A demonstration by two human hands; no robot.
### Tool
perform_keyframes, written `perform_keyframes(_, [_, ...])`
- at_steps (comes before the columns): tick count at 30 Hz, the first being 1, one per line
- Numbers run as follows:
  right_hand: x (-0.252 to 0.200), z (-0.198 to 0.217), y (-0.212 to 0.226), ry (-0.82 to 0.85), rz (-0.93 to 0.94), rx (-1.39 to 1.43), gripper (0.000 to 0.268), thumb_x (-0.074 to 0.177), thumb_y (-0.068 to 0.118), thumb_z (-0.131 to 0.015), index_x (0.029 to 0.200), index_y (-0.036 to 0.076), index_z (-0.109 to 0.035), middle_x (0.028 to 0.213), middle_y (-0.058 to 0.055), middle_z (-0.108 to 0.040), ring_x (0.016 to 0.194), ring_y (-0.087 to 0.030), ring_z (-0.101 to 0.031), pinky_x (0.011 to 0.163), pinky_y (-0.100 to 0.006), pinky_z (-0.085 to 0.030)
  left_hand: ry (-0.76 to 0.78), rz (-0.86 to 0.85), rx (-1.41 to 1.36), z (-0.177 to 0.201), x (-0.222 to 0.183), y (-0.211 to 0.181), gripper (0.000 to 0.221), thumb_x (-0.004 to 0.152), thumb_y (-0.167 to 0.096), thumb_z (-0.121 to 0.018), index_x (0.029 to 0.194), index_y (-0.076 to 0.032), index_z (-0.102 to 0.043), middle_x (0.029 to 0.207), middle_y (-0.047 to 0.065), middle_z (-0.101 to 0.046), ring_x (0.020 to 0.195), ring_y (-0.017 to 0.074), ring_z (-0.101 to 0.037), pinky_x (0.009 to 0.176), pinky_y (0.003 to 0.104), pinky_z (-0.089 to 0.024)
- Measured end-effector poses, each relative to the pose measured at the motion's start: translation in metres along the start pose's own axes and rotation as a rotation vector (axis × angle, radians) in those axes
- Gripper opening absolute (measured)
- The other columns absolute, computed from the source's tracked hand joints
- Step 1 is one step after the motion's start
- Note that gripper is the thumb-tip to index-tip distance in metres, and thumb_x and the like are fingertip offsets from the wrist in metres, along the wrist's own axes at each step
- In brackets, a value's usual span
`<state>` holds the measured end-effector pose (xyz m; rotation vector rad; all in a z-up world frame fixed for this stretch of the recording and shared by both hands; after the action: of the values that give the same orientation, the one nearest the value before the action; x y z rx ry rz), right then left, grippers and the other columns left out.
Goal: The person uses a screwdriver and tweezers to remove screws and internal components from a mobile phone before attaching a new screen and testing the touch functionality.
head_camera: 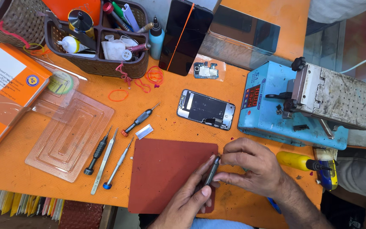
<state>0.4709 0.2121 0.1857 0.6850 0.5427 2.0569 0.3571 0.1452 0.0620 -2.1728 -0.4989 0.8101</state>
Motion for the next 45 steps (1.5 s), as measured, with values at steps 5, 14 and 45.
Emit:
perform_keyframes(5, [0.007,0.003,0.010,0.003,0.068,-0.124,0.041,0.073,0.033,-0.092,0.098,0.009,-0.070,0.094,-0.004,-0.065,0.086,-0.017,-0.069,0.070,-0.031,-0.061,-0.015,-0.012,-0.035,0.002,0.000,0.000,0.069,0.103,-0.042,-0.044,0.165,-0.020,-0.026,0.113,0.004,-0.056,0.086,0.0097,-0.057,0.074,0.025,-0.050])
perform_keyframes(14, [0.004,-0.010,0.003,0.089,0.092,-0.101,0.045,0.071,0.031,-0.096,0.101,0.008,-0.071,0.096,-0.005,-0.057,0.082,-0.015,-0.064,0.066,-0.029,-0.059,-0.038,-0.040,-0.047,0.003,0.000,-0.001,0.069,0.104,-0.043,-0.044,0.166,-0.017,-0.029,0.103,0.005,-0.057,0.081,0.0091,-0.058,0.069,0.024,-0.050])
perform_keyframes(45, [-0.040,-0.025,-0.019,-0.151,-0.317,0.339,0.022,0.085,0.000,-0.078,0.106,0.005,-0.075,0.110,-0.009,-0.072,0.106,-0.020,-0.073,0.094,-0.032,-0.060,-0.522,-0.238,-0.218,0.086,-0.049,-0.001,0.055,0.078,-0.043,-0.076,0.112,0.000,-0.073,0.134,0.022,-0.069,0.110,0.0259,-0.072,0.087,0.041,-0.062])
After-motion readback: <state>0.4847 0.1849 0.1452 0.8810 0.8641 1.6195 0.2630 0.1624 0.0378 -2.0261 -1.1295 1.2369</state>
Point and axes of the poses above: each hand's wrist, its own x-axis towards the middle knuckle, its own z-axis out of the back of the hand, y = z × x, the point moved 10 cm from there along x, towards the middle knuckle
